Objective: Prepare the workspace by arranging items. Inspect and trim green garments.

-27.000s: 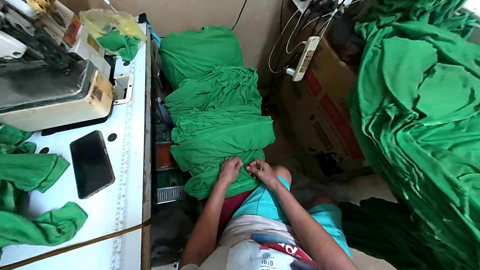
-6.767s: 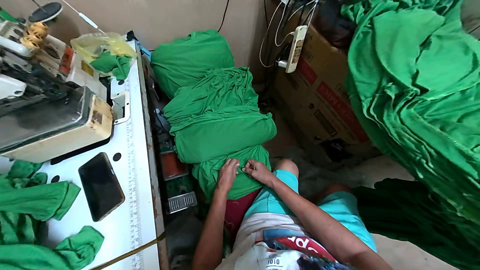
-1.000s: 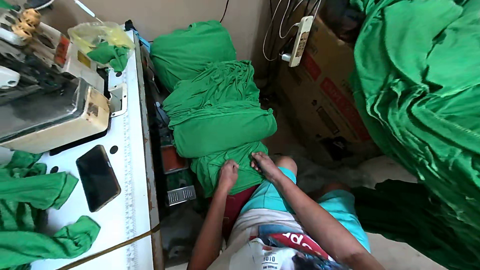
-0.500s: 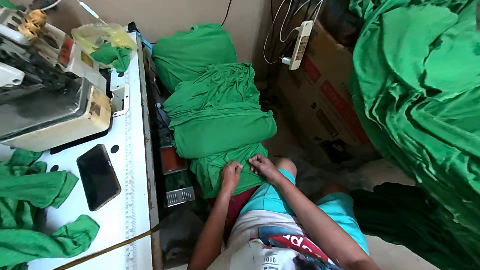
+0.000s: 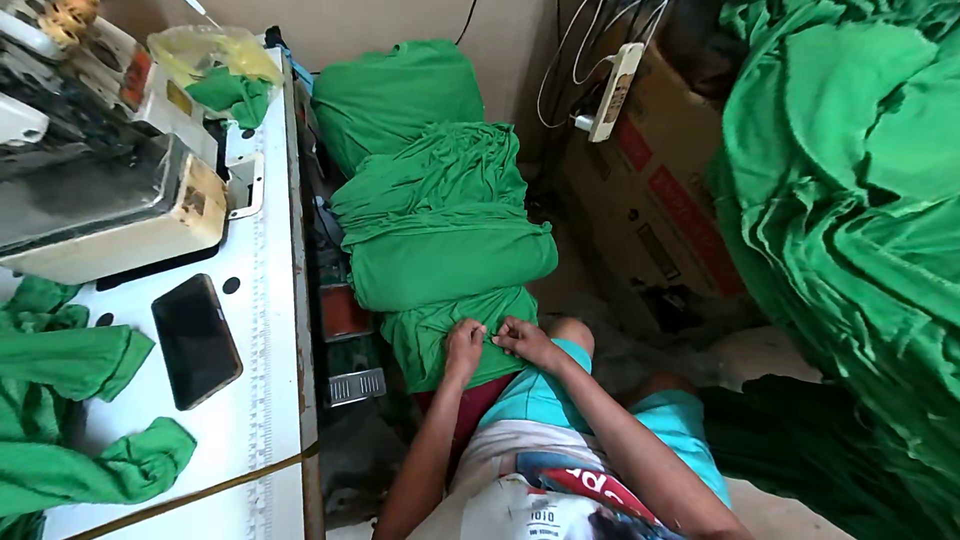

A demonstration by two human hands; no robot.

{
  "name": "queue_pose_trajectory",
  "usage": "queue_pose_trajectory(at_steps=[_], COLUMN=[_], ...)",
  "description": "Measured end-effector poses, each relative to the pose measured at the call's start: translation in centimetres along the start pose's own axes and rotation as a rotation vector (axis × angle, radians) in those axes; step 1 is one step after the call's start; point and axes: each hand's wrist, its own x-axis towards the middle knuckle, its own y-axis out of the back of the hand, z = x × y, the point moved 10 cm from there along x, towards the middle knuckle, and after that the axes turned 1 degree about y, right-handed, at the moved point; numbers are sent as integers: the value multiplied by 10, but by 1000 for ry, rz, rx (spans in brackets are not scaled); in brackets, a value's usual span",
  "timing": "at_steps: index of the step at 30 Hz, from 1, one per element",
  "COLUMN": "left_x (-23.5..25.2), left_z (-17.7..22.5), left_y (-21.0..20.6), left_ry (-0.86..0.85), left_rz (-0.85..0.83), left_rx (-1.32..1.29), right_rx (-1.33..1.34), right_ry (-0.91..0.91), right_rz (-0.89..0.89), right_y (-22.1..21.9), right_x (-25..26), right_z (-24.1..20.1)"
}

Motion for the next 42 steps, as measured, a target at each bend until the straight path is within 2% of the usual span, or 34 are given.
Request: queue_pose_trajectory(at_steps=[5,7,12,17,24,29,31,33,35,36,39,42], left_x=[1,-1,-16,-9,-7,-15,-25,-35,-35,-31,-18,0], left_z=[-2,-1,14,3,-10,-7,-7,-13,-12,-8,12,19], left_y=[3,3,-12,8,23,16,24,39,57,64,54,25], left_ry=[-2,-31,-149,-37,-98,-133,-131,-20,54,21,-160,-169], left_rz=[12,14,-13,19,58,-134,-291,-368,-260,-181,-122,-188], left_rx=[-49,-13,321,64,-208,-163,-156,-93,-62,-74,-30,176], right_rx=[-107,-7,297,261,270,363,260,-27,-332,-424,-465,-331], right_ry=[-1,6,-12,14,38,88,109,58,-82,-116,-100,-87], right_rz=[-6,38,167,124,119,186,216,176,98,90,176,227], right_y=[-2,1,17,11,10,17,22,19,9,5,10,30], right_x=[0,-1,-5,-3,-3,-5,-9,-16,-23,-25,-27,-24], right_z=[0,1,1,3,1,2,-2,-10,-15,-18,-24,-18])
